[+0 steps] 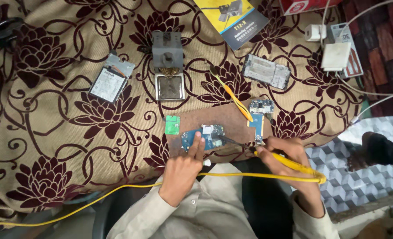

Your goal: The person uses a soldering iron to apply heat to a small circuit board held in their left hand. They repeatedly touch the iron to specific points on the board while other electronic components and tools rest on the table.

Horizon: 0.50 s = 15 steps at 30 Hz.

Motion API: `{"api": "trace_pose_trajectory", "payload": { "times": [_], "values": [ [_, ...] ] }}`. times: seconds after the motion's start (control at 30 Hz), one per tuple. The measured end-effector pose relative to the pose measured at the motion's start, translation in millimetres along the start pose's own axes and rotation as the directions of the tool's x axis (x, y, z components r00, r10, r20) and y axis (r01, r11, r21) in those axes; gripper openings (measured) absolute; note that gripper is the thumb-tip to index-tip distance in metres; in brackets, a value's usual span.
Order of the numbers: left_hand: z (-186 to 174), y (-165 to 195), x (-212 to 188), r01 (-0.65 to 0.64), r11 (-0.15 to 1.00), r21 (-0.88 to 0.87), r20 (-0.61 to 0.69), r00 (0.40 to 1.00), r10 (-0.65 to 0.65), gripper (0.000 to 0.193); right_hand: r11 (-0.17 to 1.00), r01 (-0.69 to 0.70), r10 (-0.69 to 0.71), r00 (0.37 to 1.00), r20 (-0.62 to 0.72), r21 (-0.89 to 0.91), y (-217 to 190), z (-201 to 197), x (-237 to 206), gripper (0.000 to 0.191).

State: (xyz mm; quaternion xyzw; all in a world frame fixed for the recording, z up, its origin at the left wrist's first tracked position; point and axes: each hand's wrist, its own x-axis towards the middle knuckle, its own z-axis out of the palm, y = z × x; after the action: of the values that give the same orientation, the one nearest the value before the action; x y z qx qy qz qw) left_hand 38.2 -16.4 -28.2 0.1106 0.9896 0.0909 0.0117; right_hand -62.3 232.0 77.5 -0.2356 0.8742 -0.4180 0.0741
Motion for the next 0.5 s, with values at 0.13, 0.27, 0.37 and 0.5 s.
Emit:
{"api": "trace_pose_trajectory", "payload": {
  "times": [0.13, 0.27, 0.37, 0.5],
  "values": [
    [3, 4, -3, -0.006, 1.0, -0.009, -0.098, 0.995, 0.006, 0.065, 0.998, -0.062, 0.061, 0.998, 0.013, 0.006, -21, -2, 4, 0.033],
    [0, 8, -6, -0.009, 0.999, 0.036, -0.179, 0.984, 0.015, 0.062, 0.991, -0.136, 0.136, 0.991, 0.001, 0.02, -32, -1, -1, 0.036],
    [-4, 12, -8, 0.006, 0.999, 0.05, -0.182, 0.983, 0.003, 0.06, 0.99, -0.142, 0.143, 0.989, -0.049, 0.019, -32, -2, -4, 0.038],
    [-12, 15, -10, 0.01, 0.999, 0.051, -0.156, 0.988, -0.002, 0.059, 0.984, -0.176, 0.175, 0.984, -0.039, -0.015, -24, -8, -1, 0.034]
  ]
}}
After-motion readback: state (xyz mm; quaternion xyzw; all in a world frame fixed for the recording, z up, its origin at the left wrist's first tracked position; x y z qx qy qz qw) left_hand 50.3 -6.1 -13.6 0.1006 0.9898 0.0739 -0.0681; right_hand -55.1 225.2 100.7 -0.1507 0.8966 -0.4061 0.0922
